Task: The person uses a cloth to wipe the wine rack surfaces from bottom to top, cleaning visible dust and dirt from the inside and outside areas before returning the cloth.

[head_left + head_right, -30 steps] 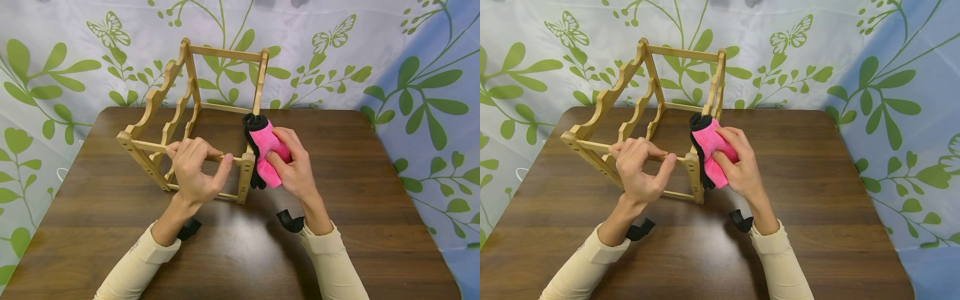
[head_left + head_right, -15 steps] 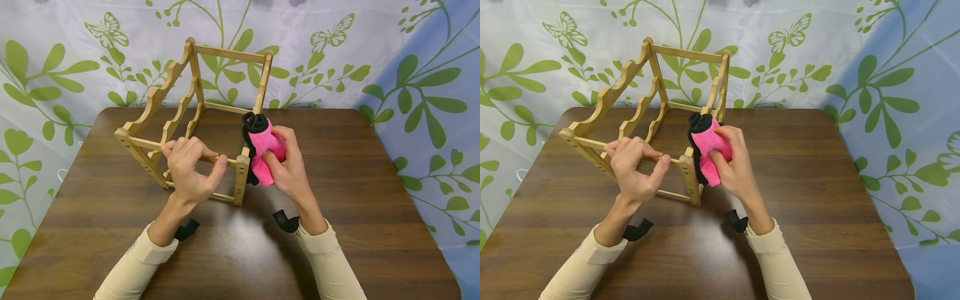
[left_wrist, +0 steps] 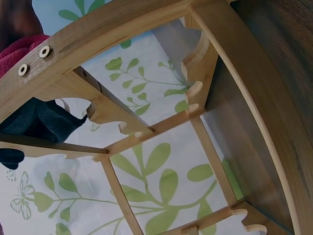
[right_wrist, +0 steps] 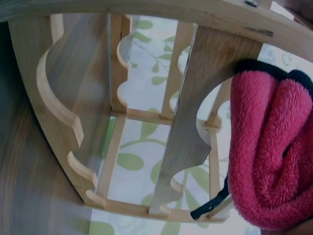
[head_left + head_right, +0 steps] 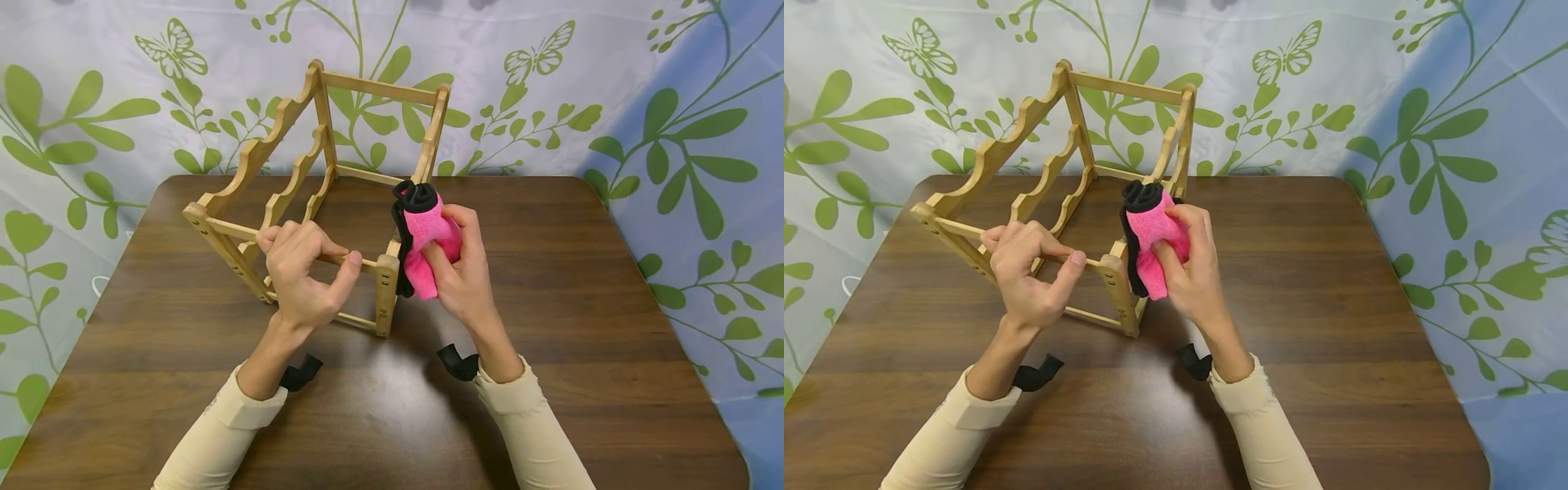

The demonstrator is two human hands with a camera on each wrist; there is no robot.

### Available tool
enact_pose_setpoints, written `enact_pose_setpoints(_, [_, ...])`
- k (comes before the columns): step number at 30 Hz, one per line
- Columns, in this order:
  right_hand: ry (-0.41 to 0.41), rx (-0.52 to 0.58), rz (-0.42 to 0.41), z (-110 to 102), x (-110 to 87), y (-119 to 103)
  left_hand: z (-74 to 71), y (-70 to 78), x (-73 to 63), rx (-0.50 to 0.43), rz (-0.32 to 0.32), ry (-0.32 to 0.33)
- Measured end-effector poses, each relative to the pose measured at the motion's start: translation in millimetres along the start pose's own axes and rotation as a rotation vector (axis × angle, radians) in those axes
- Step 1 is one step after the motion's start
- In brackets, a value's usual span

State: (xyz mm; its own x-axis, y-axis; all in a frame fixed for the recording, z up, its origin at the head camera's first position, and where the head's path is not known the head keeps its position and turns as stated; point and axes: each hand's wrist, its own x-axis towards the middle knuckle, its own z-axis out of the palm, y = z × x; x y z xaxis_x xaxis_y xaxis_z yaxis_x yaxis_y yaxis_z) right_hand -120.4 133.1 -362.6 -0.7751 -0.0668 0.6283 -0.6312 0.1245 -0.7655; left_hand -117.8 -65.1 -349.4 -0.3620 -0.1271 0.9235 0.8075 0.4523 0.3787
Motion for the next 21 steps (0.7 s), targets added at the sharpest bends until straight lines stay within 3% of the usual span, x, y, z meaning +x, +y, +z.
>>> enact_pose_setpoints(13, [0.077, -0.004, -0.067, 4.2, 6.1, 3.0, 0.2, -1.5, -1.4, -0.013, 0.001, 0.003])
enact_pose_setpoints(21, [0.110, -0.023, -0.033, 3.3, 7.4, 0.7, 0.8, -1.9, -1.4, -0.013, 0.004, 0.013])
